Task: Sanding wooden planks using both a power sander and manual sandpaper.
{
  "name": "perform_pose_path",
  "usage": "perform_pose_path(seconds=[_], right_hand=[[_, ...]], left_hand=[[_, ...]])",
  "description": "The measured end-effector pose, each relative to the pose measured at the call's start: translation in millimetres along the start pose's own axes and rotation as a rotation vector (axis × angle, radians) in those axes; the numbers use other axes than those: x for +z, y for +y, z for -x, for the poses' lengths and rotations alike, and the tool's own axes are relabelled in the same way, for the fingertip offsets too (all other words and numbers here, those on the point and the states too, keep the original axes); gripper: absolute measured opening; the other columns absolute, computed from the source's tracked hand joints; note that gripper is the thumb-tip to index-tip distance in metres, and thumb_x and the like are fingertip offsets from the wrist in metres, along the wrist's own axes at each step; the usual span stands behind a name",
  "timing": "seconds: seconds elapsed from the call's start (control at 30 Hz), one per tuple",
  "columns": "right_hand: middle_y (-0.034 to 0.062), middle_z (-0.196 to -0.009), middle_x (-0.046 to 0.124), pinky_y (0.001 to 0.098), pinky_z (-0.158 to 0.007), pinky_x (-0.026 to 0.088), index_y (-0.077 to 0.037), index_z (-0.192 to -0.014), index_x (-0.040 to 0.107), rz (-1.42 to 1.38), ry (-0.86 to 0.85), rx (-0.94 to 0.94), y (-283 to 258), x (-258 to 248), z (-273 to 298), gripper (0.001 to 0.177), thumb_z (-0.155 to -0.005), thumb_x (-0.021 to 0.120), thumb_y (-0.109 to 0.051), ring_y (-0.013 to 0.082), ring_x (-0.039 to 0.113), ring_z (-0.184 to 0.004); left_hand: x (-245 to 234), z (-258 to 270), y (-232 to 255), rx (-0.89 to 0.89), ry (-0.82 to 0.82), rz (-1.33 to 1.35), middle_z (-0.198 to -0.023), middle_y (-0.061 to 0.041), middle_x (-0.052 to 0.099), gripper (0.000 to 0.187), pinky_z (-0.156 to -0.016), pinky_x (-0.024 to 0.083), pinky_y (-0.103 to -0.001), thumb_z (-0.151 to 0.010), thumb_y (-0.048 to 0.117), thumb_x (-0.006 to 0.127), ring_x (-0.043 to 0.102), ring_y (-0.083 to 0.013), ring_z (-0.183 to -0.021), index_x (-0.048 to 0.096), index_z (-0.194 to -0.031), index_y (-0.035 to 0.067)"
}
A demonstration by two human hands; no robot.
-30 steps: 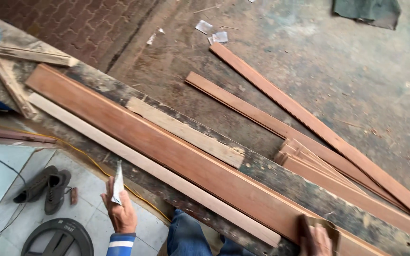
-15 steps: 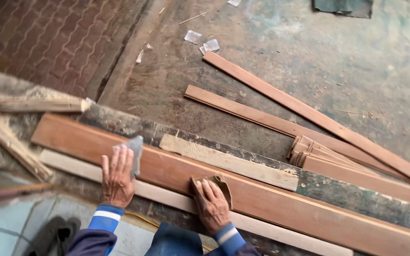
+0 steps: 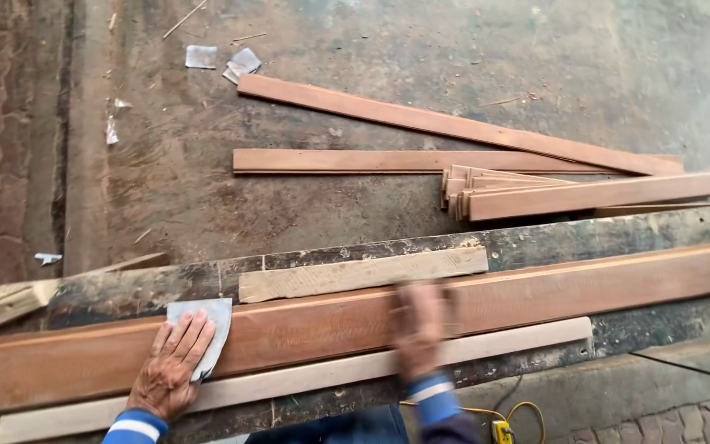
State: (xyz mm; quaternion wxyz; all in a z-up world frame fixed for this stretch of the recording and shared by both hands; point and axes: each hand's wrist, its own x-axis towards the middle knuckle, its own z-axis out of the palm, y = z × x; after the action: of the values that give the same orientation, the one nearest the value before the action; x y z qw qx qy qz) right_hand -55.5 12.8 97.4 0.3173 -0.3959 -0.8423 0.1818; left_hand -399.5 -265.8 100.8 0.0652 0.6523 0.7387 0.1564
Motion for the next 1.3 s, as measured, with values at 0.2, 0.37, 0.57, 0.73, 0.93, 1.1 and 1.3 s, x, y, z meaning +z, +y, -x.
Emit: perform_pose_path(seconds=[0.2,0.37,0.57,0.73,0.93,1.1,1.3], right_hand=[[0.0077,-0.152,0.061,0.0449,-0.125,0.040,-0.018,-0.148,0.062,-0.309,-0.435,-0.237,-97.4,30.3,21.5,0.070,-0.086,0.054,0.015,0.0255,0.053,-0.149],[0.0136,-0.138,0.064,0.0431,-0.117,0.045,-0.008,-0.137,0.063,-0.048,-0.063,0.059,30.0,-42.0,-18.4,0.040,-0.098,0.059,-0.006,0.0298,0.058,-0.133],[0.0160,-0.135,0.065,0.0468,-0.112,0.045,-0.006,-0.137,0.061,0.063,0.052,0.251,-27.5,8.7,-2.9,0.038,-0.101,0.054,-0.015,0.0309,0.056,-0.129],[0.0182,-0.153,0.054,0.0549,-0.123,0.030,-0.008,-0.145,0.057,-0.146,-0.268,-0.133,-93.4,58.7,50.4,0.066,-0.080,0.053,0.006,0.0352,0.046,-0.146],[0.0142,-0.142,0.062,0.0458,-0.121,0.041,-0.008,-0.136,0.064,0.015,-0.065,0.041,34.4,-38.4,-4.8,0.039,-0.097,0.061,-0.007,0.0313,0.056,-0.137],[0.0223,-0.138,0.062,0.0495,-0.115,0.045,-0.002,-0.139,0.061,0.317,0.152,0.293,39.5,-18.6,-2.7,0.038,-0.105,0.059,-0.019,0.0370,0.057,-0.131],[0.0211,-0.153,0.051,0.0549,-0.121,0.026,-0.002,-0.146,0.051,-0.172,-0.473,-0.212,-135.9,57.7,43.1,0.075,-0.073,0.064,0.004,0.0375,0.040,-0.147]], left_hand=[[1.4,1.5,-2.8,0.027,0.027,0.016,-0.158,-0.011,0.038,0.073,-0.124,0.017,-0.049,-0.078,0.011,0.050,0.031,-0.0275,-0.149,0.041,-0.150,0.010],[3.3,4.4,-5.3,-0.007,0.012,0.013,-0.160,-0.010,0.035,0.069,-0.125,0.015,-0.047,-0.083,0.016,0.049,0.028,-0.0249,-0.150,0.038,-0.151,0.012],[7.7,6.8,-7.1,-0.032,-0.016,0.021,-0.160,-0.009,0.035,0.069,-0.125,0.015,-0.047,-0.083,0.016,0.049,0.028,-0.0242,-0.150,0.039,-0.151,0.013],[5.3,3.4,-6.5,-0.012,0.003,0.023,-0.160,-0.009,0.035,0.069,-0.125,0.015,-0.048,-0.083,0.017,0.050,0.028,-0.0248,-0.151,0.039,-0.151,0.012],[2.9,3.0,-4.0,-0.038,-0.050,0.005,-0.160,-0.009,0.035,0.073,-0.125,0.015,-0.048,-0.077,0.010,0.047,0.028,-0.0257,-0.151,0.040,-0.150,0.012],[1.2,3.5,-1.3,-0.030,0.002,0.014,-0.160,-0.010,0.036,0.069,-0.125,0.016,-0.048,-0.083,0.013,0.048,0.029,-0.0266,-0.151,0.041,-0.151,0.011],[1.2,-1.4,-2.7,-0.010,0.029,0.013,-0.160,-0.009,0.037,0.068,-0.125,0.016,-0.047,-0.084,0.014,0.048,0.030,-0.0264,-0.150,0.041,-0.151,0.012]])
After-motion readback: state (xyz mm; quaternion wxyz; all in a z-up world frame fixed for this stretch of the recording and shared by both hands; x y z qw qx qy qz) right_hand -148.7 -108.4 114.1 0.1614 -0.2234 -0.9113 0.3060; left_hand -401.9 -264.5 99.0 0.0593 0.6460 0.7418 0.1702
